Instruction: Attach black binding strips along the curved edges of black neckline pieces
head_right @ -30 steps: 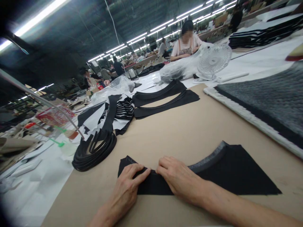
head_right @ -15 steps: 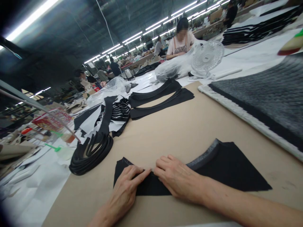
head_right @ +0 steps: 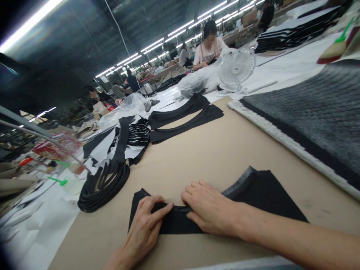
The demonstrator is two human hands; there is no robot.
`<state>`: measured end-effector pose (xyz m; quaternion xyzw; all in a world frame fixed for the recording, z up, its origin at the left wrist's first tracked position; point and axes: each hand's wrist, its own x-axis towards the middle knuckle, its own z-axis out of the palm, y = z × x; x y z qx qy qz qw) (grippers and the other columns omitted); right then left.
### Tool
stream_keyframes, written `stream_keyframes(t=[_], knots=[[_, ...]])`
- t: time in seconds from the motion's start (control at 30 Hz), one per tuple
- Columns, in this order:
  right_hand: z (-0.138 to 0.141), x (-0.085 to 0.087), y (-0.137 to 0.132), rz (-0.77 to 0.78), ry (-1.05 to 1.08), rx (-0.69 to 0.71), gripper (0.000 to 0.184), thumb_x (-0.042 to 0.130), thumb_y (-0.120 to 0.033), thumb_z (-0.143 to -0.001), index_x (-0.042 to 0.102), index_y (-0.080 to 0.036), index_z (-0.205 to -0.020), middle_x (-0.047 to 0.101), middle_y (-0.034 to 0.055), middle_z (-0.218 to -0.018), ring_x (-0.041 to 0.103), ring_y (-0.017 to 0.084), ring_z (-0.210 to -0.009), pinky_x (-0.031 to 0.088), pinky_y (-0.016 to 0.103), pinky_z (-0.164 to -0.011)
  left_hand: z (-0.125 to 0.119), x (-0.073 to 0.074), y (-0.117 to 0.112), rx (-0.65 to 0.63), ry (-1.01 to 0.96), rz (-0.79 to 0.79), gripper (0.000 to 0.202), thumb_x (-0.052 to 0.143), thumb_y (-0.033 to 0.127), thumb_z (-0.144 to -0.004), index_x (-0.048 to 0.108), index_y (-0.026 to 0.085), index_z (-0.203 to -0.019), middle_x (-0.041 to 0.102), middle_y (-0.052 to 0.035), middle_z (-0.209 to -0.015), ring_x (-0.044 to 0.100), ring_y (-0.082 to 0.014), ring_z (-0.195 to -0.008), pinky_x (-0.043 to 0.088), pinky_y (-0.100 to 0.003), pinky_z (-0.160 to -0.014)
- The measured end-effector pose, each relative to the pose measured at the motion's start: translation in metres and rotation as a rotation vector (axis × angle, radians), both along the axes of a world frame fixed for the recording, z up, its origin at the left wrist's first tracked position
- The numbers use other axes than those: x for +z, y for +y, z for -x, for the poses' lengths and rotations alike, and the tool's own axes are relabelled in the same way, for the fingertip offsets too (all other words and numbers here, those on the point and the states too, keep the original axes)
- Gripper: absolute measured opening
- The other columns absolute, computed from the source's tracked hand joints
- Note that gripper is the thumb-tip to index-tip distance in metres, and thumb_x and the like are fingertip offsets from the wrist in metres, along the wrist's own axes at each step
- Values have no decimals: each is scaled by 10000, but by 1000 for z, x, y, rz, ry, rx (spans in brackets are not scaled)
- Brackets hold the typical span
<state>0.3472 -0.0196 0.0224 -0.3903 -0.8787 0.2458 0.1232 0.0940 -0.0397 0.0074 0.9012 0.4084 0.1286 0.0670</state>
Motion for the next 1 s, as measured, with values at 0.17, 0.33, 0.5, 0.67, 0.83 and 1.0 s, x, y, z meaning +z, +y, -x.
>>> stream_keyframes(t=[0.17,0.33,0.5,0.67,0.83,1.0], knots=[[4,4,3,64,-49,-39,104,613,-185,-762,562,-174,-852,571,72,-953,538,232,-881,406,353,-768,-33,7,-1,72,-139,100,373,467,82,-887,591,242,-1201,594,-44,-1035,529,-191,-991,421,-393,-888],[1,7,4,104,-52,-30,112,578,-157,-755,582,-181,-864,624,68,-916,575,244,-880,399,354,-766,-56,8,0,97,-185,282,352,547,37,-806,633,241,-1080,606,-19,-980,528,-195,-952,424,-376,-876],[-11,3,4,195,-2,-83,127,599,-159,-729,587,-195,-850,645,37,-860,594,220,-839,392,307,-720,-62,9,3,96,-214,331,437,474,-12,-797,666,257,-1082,607,-24,-966,531,-192,-944,442,-350,-855],[-14,-7,-1,154,63,-140,151,575,-93,-707,592,-193,-819,632,28,-849,579,196,-814,398,290,-716,-70,9,2,140,-300,378,528,449,-75,-726,701,266,-1041,623,-15,-923,558,-175,-927,464,-309,-836],[-18,-14,-6,145,156,-151,195,559,-57,-735,618,-195,-860,627,20,-889,572,176,-850,420,286,-771,-73,7,-2,171,-291,340,509,444,-56,-770,708,280,-1047,618,-11,-876,567,-169,-882,475,-295,-795],[-23,-20,-11,97,234,-90,203,542,-39,-797,631,-197,-888,602,19,-896,554,170,-878,421,286,-805,-73,4,-5,181,-308,308,461,450,-23,-824,711,288,-1042,624,-9,-865,575,-158,-852,474,-275,-767]])
